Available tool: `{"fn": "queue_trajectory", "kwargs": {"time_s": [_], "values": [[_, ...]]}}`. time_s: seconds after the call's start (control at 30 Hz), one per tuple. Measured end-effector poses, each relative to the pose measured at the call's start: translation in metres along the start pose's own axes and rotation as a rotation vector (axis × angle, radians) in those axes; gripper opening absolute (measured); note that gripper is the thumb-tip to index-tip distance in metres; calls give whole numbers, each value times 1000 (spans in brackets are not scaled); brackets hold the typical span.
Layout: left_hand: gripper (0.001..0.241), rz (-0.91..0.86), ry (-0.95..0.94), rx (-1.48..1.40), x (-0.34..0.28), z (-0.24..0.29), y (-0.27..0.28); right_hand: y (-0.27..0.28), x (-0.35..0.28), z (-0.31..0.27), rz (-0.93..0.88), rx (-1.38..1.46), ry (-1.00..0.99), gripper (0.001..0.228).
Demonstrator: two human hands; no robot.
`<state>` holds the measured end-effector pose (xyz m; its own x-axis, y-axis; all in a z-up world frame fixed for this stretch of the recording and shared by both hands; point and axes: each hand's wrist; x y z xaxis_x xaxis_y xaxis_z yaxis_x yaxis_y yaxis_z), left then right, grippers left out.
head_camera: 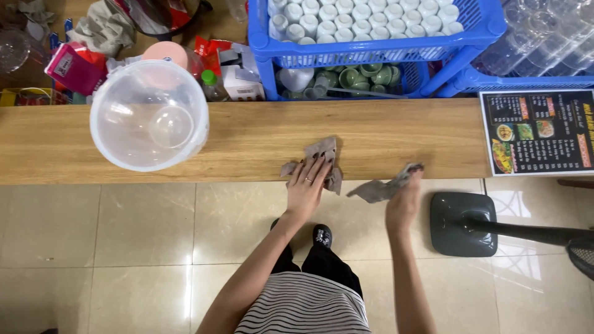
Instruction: Wipe down the counter and sides of the bar area with cloths.
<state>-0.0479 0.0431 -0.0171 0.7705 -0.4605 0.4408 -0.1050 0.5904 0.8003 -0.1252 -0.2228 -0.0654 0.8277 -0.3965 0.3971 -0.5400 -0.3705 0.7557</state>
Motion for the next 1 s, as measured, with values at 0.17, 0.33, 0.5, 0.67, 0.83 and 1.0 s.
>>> {"fn": "queue_trajectory", "kwargs": {"time_s": [0.17, 0.33, 0.5, 0.67, 0.83, 1.0], "values": [[57, -65, 0, 27, 14, 24, -26, 14, 54, 57, 8, -136, 223, 46], [56, -83, -47, 163, 33, 56, -82, 61, 100, 74, -310, -583, 574, 62], [59, -88, -69, 112, 58, 108, -107, 63, 117, 31, -574, -638, 682, 90], [57, -174, -49, 38, 57, 102, -105, 63, 122, 86, -470, -789, 958, 72], [76, -183, -38, 22, 69, 116, -89, 103, 134, 131, -495, -972, 895, 70], [82, -349, -13, 174, 77, 130, -98, 44, 112, 86, -635, -1044, 826, 49]]}}
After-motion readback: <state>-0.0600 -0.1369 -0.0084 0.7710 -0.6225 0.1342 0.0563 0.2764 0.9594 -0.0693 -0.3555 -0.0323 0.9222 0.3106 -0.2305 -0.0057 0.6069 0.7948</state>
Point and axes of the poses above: each hand's wrist, its own x-axis towards the middle knuckle, its own y-axis out of the back of the hand, z = x × y, and after that the axes turned 7 degrees about -x, right-handed
